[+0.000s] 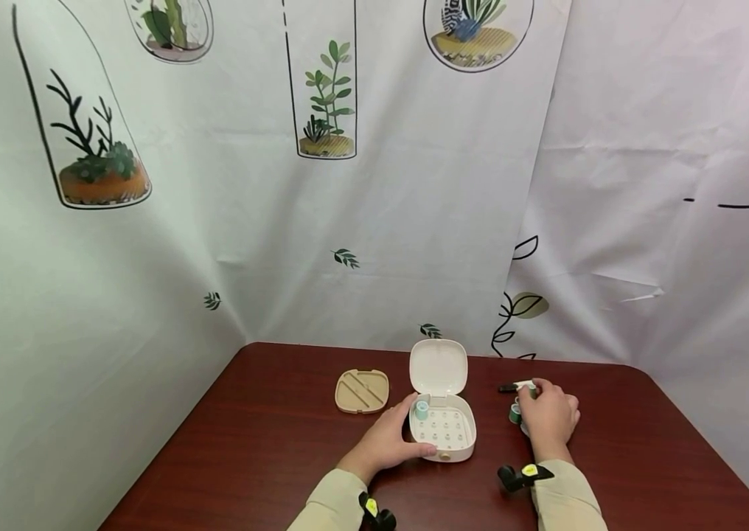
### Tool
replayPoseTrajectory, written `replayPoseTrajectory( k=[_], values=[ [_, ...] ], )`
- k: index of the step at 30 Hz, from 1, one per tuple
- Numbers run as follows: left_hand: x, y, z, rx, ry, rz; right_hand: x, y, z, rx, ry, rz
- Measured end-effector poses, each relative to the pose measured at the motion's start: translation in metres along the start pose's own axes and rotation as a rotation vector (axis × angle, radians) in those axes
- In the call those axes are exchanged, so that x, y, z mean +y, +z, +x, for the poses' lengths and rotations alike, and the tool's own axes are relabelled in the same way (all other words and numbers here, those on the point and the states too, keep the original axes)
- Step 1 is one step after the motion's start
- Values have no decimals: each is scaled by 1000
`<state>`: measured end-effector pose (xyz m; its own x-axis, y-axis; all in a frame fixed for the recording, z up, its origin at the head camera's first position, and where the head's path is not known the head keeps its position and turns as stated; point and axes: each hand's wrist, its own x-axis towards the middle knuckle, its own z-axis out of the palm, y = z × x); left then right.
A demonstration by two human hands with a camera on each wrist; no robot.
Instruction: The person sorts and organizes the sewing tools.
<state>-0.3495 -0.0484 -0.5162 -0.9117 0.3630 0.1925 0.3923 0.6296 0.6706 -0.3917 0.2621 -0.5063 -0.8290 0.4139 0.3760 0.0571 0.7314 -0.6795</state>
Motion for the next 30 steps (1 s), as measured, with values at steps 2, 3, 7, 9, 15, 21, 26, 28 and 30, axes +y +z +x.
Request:
replayPoseTrajectory(
  k=[2, 3, 7, 9, 15, 21, 26, 28, 30],
  values=[
    [0, 0, -1, -1, 0, 4, -1, -1, 0, 9, -6, 15],
    [1, 0, -1, -1, 0, 3, -1, -1, -1, 16, -12, 26],
    [0, 0, -2, -3, -6, 0, -5, -2, 1, 58, -39, 81],
    [0, 0, -1, -3, -7, -8, -8, -4, 1, 71, -50, 102],
    [-2, 0, 0, -3, -9, -6, -16, -11, 1, 55, -61, 139],
    [-2, 0, -1, -1, -8, -4, -22, -14, 1, 11, -76, 153],
    [-1, -1, -2, 1, -5, -2, -30, -14, 0, -13, -79, 175],
    [-1, 0, -2, -1, -7, -6, -33, -14, -1, -23, -76, 187],
    [-1, 0, -2, -2, -7, -9, -36, -14, -2, -31, -69, 196]
  ],
)
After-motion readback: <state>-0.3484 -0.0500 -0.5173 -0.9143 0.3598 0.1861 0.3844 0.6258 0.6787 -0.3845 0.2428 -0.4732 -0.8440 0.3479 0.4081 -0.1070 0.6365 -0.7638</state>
